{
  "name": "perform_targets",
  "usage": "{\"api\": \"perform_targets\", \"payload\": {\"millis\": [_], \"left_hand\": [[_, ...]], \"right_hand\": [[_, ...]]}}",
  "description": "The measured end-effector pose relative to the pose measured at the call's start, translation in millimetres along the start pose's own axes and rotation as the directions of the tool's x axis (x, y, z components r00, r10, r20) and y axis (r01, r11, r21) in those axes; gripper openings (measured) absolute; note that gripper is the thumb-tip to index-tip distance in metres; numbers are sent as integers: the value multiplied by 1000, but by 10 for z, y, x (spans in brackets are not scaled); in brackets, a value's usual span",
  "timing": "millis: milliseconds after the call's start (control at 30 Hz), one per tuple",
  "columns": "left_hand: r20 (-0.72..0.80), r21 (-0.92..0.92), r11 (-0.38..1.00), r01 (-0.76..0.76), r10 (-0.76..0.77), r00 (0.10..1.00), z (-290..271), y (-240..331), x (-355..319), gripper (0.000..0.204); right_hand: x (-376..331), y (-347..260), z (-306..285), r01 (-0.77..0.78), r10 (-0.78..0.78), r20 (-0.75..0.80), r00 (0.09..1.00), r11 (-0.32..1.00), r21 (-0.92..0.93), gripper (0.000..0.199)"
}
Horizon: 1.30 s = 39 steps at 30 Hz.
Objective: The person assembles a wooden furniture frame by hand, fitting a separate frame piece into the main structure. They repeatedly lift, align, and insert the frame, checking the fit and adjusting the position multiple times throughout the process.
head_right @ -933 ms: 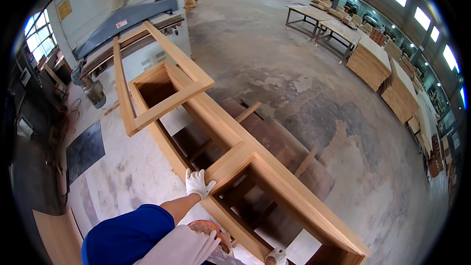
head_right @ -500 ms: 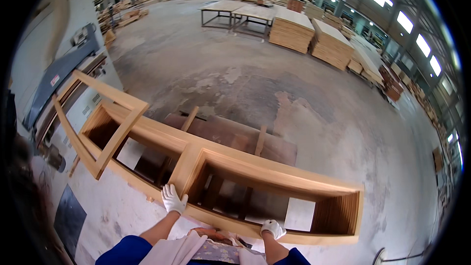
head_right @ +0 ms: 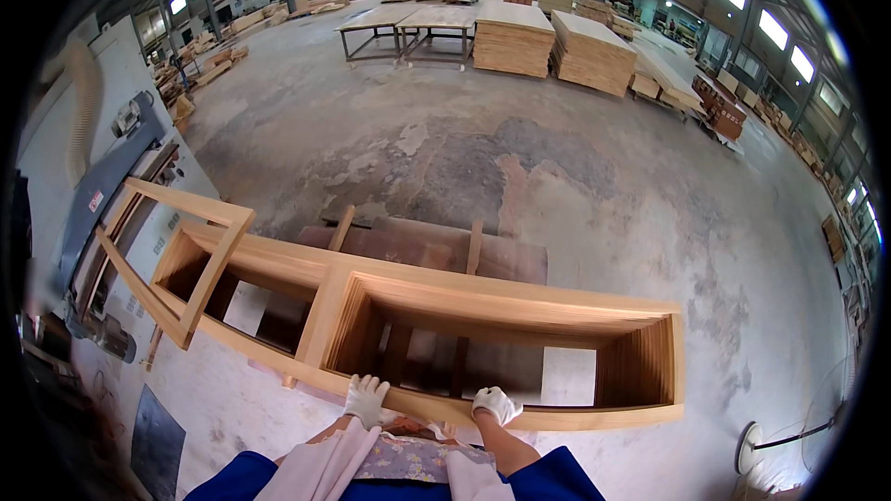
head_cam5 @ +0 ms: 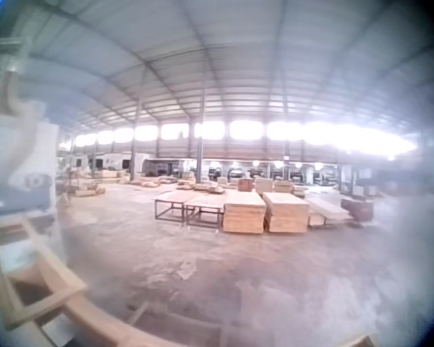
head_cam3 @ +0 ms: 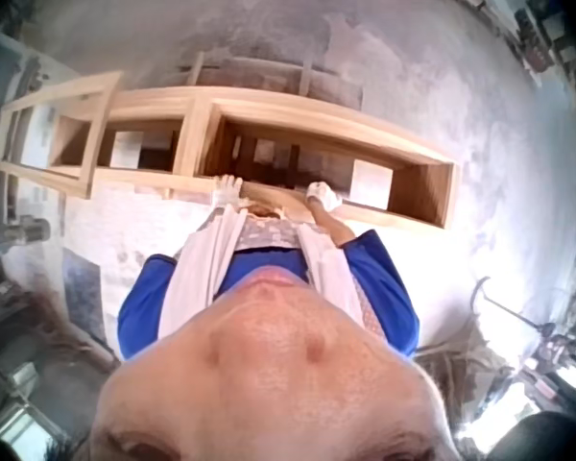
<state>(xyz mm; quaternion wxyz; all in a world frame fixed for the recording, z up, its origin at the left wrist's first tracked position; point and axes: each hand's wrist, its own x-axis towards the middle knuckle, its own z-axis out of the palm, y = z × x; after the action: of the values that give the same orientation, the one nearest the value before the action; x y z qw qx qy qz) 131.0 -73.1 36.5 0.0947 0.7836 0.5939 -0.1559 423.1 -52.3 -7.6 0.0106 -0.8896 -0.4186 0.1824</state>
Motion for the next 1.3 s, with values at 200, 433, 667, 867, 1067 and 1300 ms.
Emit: {"api": "perform_targets", "payload": {"millis": [200, 433, 667, 867, 1067, 1300], "left_hand": [[-57, 99, 979, -179, 185, 981, 186, -11, 214, 70], [-80, 44, 983, -179, 182, 980, 334, 28, 436, 44], [-217, 81, 978, -191, 204, 955, 908, -199, 571, 45], [-90, 16, 984, -180, 181, 979, 871, -252, 651, 58], [-26, -88, 983, -162, 160, 987, 364, -44, 468, 75], [-173, -937, 341, 80, -650, 740, 1006, -921, -122, 86]], "right_hand": [[13, 35, -40, 29, -30, 43, 999, 999, 23, 45], [-108, 486, -384, 667, -646, 170, 744, 736, -120, 72], [-202, 348, -614, 722, -627, 379, 681, 661, -205, 66], [-173, 402, -449, 709, -639, 321, 699, 678, -194, 50], [-86, 527, -269, 699, -607, 366, 706, 680, -221, 74], [-81, 364, -513, 730, -664, 307, 682, 642, -233, 51]]}}
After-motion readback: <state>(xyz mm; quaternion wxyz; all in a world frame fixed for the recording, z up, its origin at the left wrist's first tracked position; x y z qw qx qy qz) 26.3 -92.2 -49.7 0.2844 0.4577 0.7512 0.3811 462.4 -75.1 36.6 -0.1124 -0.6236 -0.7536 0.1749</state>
